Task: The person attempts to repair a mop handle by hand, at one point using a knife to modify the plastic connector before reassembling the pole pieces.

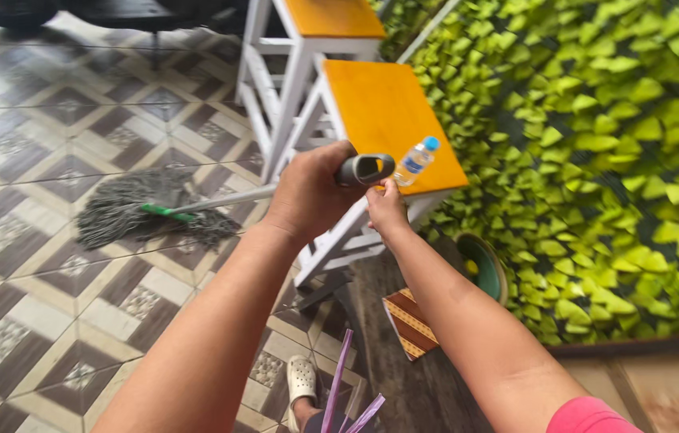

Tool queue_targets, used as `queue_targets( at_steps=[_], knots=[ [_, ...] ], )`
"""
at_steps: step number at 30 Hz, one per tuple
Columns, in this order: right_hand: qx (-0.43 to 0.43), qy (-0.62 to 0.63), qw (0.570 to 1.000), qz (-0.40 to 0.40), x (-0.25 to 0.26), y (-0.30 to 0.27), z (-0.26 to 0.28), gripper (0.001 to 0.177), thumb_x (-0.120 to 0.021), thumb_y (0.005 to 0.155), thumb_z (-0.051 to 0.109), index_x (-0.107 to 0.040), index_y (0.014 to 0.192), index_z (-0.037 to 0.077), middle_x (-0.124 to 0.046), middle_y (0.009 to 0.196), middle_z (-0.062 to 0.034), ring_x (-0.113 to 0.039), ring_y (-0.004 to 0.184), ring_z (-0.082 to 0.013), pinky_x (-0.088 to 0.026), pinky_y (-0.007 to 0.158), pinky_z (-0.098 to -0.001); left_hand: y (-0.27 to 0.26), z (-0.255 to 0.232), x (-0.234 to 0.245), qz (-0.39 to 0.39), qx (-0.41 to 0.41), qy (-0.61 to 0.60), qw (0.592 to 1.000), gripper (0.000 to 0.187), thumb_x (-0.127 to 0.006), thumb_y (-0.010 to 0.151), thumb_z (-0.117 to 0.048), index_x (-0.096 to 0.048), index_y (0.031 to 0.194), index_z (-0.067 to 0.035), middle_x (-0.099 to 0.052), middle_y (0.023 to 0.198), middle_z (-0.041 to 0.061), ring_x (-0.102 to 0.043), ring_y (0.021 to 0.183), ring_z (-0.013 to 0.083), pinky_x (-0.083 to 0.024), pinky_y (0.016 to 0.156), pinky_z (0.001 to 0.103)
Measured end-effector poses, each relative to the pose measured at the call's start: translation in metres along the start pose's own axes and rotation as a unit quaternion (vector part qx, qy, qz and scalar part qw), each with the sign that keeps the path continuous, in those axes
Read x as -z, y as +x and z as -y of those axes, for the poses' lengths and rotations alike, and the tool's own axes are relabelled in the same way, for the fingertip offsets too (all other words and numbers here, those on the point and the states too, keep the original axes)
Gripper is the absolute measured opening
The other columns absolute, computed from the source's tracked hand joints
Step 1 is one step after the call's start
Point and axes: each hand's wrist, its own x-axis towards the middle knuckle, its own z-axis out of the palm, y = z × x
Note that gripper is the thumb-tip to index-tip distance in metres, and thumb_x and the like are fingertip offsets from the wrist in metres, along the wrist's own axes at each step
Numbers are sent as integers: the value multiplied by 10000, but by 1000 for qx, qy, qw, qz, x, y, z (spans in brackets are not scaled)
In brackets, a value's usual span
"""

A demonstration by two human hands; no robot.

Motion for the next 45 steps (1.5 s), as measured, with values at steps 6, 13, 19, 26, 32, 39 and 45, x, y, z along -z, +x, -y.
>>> queue_targets(
  at_steps=[6, 13, 19, 26, 32, 39, 45],
  knots=[
    [16, 137, 990, 22, 68, 74, -87, 419, -634, 885, 70, -591, 1302, 63, -681, 1017, -98, -623, 745, -240, -474, 494, -352, 34, -1, -124, 102, 51, 54, 992, 254, -792, 812, -346, -705, 898, -123, -709, 781, 162, -685, 785, 394, -527, 695, 495],
    [33, 140, 989, -31, 71, 126, -77, 896, -862, 802, 151, -260, 1465, 189, -553, 1237, -69, -624, 1058, -198, -570, 868, -380, 45, 35, -156, 63, 23, 179, 981, 245, -814, 769, -308, -695, 822, -101, -733, 834, 142, -699, 838, 381, -538, 763, 502],
    [103, -35, 990, -94, 44, 149, -70, 621, -755, 916, 401, -448, 1394, 151, -670, 1260, -127, -669, 1125, -314, -540, 927, -504, 31, 60, -76, -122, 124, 143, 974, 163, -791, 830, -211, -711, 918, -99, -722, 878, 157, -713, 855, 365, -557, 734, 453],
    [254, -193, 948, -3, -70, 85, 8, 668, -641, 952, 599, -400, 1402, 169, -706, 1248, -169, -645, 1141, -422, -335, 994, -686, -57, 94, 99, -373, 131, 46, 917, 150, -770, 957, -164, -670, 988, -57, -697, 895, 53, -684, 820, 160, -558, 789, 330],
    [213, -195, 914, 286, -234, -55, 138, 613, -733, 828, 606, -643, 1165, 101, -751, 930, -136, -750, 833, -277, -601, 698, -452, -209, 95, 251, -457, 120, -74, 878, 91, -631, 1023, -88, -566, 997, -31, -623, 847, 59, -653, 835, 165, -557, 878, 344],
    [229, -370, 771, 464, -397, -224, 244, 644, -703, 839, 602, -651, 1209, 77, -710, 907, -144, -730, 764, -240, -613, 491, -404, -360, 62, 372, -583, 121, -88, 799, 103, -595, 989, -108, -546, 972, -19, -572, 775, 85, -627, 754, 191, -584, 855, 395],
    [308, -414, 701, 493, -495, -283, 268, 693, -671, 885, 604, -587, 1253, 23, -719, 921, -158, -749, 736, -267, -641, 521, -424, -430, 36, 417, -704, 117, -60, 698, 117, -584, 978, -125, -540, 1012, -21, -528, 790, 58, -541, 672, 170, -583, 751, 425]
  ],
)
